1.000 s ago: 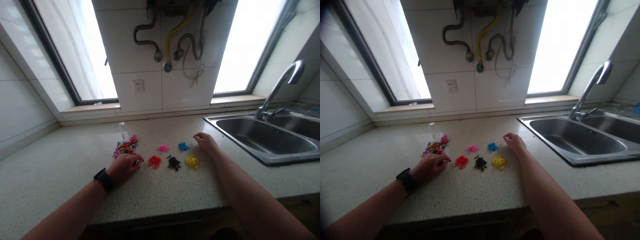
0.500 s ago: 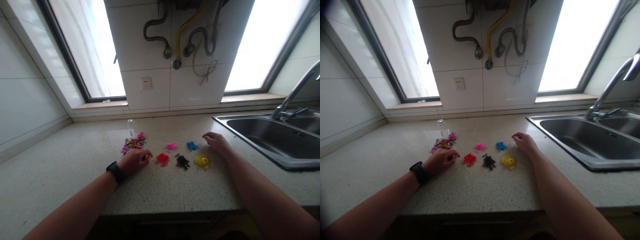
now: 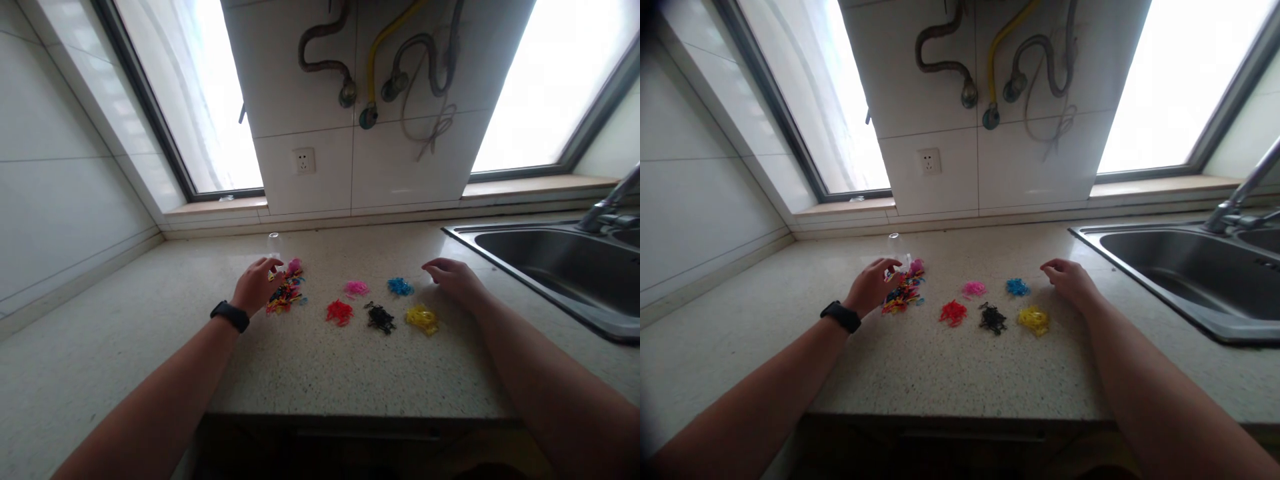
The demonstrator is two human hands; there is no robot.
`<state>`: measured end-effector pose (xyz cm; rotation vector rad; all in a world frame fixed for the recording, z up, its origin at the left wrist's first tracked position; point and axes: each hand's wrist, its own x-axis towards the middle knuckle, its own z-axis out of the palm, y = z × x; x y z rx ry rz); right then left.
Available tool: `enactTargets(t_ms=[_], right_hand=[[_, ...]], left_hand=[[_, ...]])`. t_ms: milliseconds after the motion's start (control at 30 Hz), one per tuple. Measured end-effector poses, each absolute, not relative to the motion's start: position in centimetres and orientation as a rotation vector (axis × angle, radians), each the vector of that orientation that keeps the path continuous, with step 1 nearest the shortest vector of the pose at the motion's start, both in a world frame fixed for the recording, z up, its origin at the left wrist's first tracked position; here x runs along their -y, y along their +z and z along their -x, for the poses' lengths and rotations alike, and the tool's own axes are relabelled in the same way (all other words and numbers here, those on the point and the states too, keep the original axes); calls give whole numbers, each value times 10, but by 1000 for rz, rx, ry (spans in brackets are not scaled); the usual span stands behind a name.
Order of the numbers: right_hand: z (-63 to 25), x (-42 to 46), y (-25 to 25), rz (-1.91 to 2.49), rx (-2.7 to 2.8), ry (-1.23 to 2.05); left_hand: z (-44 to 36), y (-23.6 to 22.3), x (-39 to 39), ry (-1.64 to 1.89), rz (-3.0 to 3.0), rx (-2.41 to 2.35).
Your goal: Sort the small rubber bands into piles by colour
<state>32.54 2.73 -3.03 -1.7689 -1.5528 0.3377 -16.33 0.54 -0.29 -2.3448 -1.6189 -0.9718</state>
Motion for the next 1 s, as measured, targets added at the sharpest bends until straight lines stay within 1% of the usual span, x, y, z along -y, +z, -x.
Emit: enactTargets(t_ms=[233, 367, 700, 1000], right_hand=[[-328, -28, -32, 1773, 1572, 358], [-328, -29, -32, 1789, 1574, 361], [-326, -26, -30, 1781, 1574, 358], [-325, -25, -29, 1768, 1587, 357]], left_hand=[[190, -25, -28, -812, 2411, 1750], [193, -30, -33, -802, 2450, 1752], [192, -30, -31, -902, 2473, 1729], [184, -31, -32, -1130, 2478, 1632]])
